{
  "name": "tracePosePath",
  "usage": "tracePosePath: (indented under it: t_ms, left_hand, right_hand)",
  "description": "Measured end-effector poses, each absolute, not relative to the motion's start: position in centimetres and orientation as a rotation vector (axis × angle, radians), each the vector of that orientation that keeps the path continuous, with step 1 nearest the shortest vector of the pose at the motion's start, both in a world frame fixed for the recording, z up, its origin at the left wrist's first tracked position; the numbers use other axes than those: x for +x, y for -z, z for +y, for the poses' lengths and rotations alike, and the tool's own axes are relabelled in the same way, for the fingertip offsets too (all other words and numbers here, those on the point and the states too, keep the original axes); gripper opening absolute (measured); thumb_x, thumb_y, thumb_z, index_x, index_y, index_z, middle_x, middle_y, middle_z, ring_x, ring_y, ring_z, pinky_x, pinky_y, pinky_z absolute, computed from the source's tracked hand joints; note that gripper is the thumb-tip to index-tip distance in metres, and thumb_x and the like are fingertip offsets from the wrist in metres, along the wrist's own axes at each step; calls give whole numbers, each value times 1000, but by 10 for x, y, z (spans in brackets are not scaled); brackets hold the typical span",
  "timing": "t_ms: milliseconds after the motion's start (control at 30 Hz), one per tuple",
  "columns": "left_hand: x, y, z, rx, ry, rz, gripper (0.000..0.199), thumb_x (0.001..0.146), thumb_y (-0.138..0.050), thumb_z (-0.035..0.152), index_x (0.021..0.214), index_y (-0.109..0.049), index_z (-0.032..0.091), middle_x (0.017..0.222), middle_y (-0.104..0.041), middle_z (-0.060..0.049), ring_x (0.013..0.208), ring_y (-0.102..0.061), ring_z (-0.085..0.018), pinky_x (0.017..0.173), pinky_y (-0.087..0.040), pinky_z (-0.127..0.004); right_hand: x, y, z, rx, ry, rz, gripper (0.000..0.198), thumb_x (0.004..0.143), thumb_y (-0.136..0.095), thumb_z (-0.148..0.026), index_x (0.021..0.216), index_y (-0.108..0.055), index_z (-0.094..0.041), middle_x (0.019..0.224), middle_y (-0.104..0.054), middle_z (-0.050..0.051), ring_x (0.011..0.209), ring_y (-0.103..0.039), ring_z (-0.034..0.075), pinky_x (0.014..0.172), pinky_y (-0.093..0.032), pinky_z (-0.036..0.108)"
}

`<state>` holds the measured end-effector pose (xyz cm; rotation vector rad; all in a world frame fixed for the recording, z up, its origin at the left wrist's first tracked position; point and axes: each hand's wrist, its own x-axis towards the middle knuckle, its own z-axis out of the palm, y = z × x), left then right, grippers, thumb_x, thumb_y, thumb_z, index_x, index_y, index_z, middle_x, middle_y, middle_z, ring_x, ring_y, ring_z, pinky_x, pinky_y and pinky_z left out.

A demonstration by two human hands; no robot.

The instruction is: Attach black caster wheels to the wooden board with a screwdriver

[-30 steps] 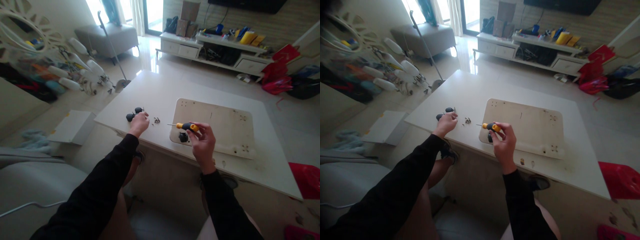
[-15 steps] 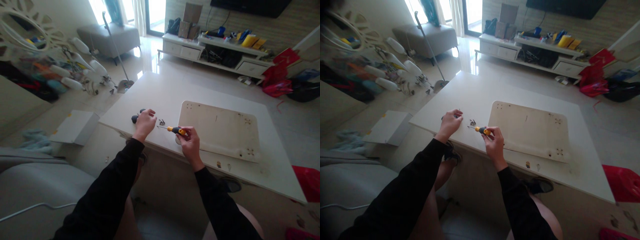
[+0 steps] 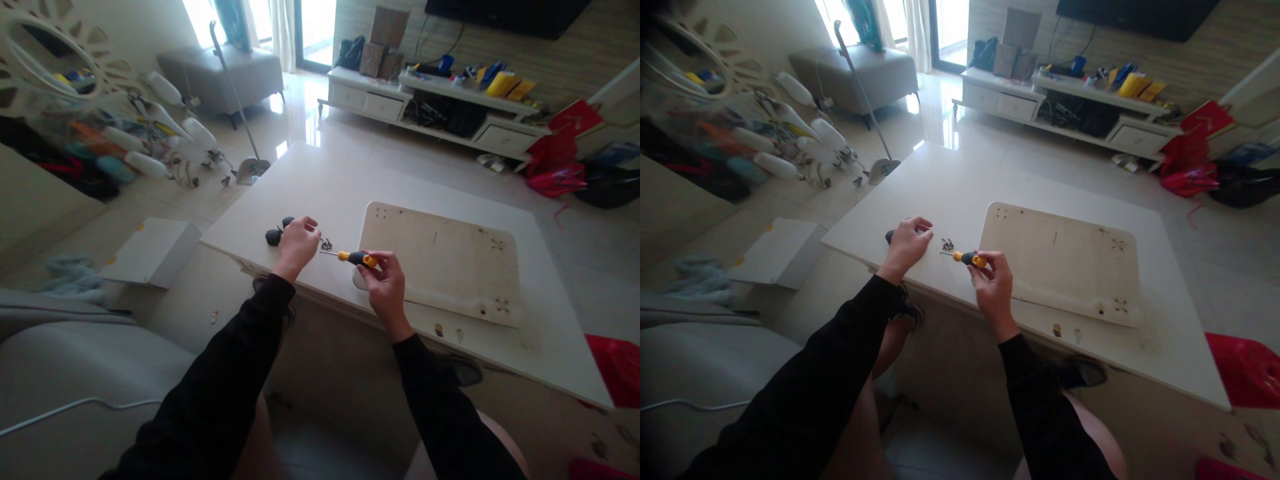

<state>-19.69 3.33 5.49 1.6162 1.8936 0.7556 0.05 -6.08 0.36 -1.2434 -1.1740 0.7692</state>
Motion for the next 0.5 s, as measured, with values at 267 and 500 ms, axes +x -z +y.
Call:
tracePosePath:
  t_ms: [267, 500]
  left_hand:
    - [-192, -44, 35, 1664, -794, 1656, 23, 90, -66, 9, 104, -82, 15, 105, -84, -11, 88, -75, -22, 84, -56, -33]
    - [-165, -36, 24, 1624, -800, 1135, 26, 79, -73, 7, 102, -82, 15, 106, -84, -10, 87, -73, -19, 81, -57, -31]
  right_hand:
    - [52, -44, -64, -1147, -520, -814, 44, 74, -95, -38, 106, -68, -25, 111, -67, -1, 101, -72, 15, 83, -73, 37]
    - [86, -51, -70, -1073, -531, -549, 49, 66, -98, -36, 102, -67, -24, 106, -63, -3, 101, -69, 14, 71, -75, 33]
